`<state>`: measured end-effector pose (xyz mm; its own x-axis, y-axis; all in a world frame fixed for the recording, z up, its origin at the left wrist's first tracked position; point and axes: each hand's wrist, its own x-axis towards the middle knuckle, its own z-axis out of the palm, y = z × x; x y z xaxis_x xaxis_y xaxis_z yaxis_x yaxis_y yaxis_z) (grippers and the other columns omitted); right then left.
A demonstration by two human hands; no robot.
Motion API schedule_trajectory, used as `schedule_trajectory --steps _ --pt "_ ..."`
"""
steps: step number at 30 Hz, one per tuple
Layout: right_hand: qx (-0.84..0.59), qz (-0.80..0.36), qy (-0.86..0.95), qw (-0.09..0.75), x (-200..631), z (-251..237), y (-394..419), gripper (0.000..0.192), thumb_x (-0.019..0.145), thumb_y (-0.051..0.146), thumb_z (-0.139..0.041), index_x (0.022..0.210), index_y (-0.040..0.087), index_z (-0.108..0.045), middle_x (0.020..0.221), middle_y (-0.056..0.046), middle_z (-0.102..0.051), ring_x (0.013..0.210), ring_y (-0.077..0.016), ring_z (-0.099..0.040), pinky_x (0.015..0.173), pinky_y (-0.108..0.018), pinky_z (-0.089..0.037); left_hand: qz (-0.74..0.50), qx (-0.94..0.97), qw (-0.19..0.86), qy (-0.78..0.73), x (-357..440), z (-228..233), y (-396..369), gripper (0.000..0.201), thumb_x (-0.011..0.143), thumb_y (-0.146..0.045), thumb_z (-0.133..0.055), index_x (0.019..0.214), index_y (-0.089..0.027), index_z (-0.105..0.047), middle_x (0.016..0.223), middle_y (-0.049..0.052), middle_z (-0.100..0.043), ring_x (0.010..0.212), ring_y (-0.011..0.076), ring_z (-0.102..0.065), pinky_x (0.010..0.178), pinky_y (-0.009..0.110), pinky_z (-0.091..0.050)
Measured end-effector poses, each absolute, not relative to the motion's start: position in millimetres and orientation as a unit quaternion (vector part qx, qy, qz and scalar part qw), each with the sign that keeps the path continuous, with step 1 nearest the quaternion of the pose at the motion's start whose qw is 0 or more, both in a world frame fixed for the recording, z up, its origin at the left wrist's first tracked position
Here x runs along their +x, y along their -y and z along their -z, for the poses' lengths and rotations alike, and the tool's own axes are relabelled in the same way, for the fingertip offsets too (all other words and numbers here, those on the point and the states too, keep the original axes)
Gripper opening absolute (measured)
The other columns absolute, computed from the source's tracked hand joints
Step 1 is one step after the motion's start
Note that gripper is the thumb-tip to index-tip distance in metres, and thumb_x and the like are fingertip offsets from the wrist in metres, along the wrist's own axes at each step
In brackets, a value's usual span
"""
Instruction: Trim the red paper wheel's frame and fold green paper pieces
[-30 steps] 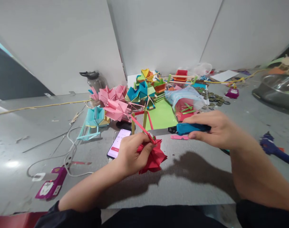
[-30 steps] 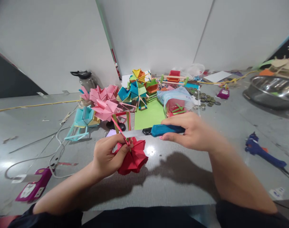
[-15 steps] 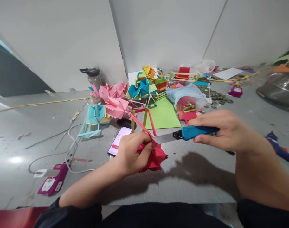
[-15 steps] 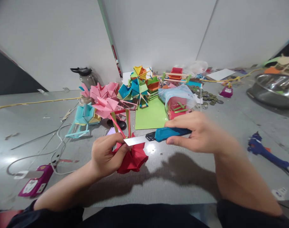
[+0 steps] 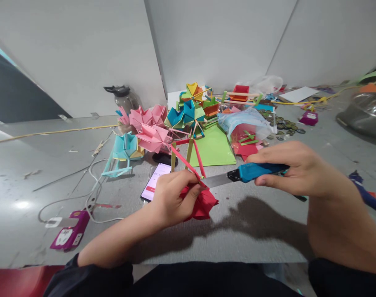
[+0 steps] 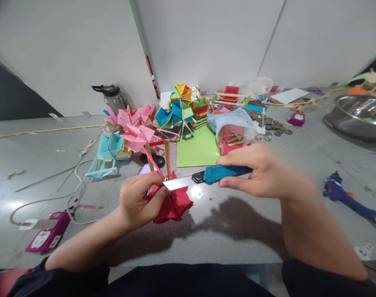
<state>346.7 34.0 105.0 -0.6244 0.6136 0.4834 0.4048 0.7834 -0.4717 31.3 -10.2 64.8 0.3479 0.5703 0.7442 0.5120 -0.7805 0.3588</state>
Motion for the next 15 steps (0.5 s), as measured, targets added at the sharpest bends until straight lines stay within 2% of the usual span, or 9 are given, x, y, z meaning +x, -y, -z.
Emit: schedule_trajectory --steps 5,12,15 --pt "-0.280 -0.154 0.891 0.321 346.4 -104.3 -33.9 0.027 0.096 0.056 -0.081 0.106 0.032 -0.087 0.078 -0.003 -0.080 0.063 -0.0213 -0.069 0.060 -0.033 -0.050 -0.462 0.821 0.030 -0.333 32.9 -66.6 12.2 0.018 0.095 -0.010 -0.058 0.082 -0.022 -0.059 0.072 0.000 -0.076 0.059 0.0131 -0.068 0.053 0.024 -0.049" --pt "-0.273 -0.155 0.895 0.318 338.6 -102.6 -32.6 0.032 0.096 0.058 -0.080 0.103 0.028 -0.086 0.079 -0.004 -0.080 0.064 -0.0201 -0.070 0.062 -0.031 -0.049 -0.436 0.838 -0.008 -0.330 35.1 -62.9 18.2 0.020 0.097 -0.013 -0.056 0.080 -0.021 -0.064 0.061 0.000 -0.067 0.049 0.0140 -0.059 0.048 0.028 -0.043" --pt "-0.261 -0.163 0.894 0.325 342.1 -106.7 -31.7 0.027 0.098 0.055 -0.079 0.106 0.029 -0.085 0.080 -0.003 -0.081 0.063 -0.0198 -0.071 0.060 -0.031 -0.051 -0.446 0.836 0.018 -0.319 34.5 -61.1 17.3 0.017 0.098 -0.013 -0.058 0.085 -0.021 -0.064 0.067 0.000 -0.072 0.054 0.0136 -0.064 0.050 0.026 -0.046"
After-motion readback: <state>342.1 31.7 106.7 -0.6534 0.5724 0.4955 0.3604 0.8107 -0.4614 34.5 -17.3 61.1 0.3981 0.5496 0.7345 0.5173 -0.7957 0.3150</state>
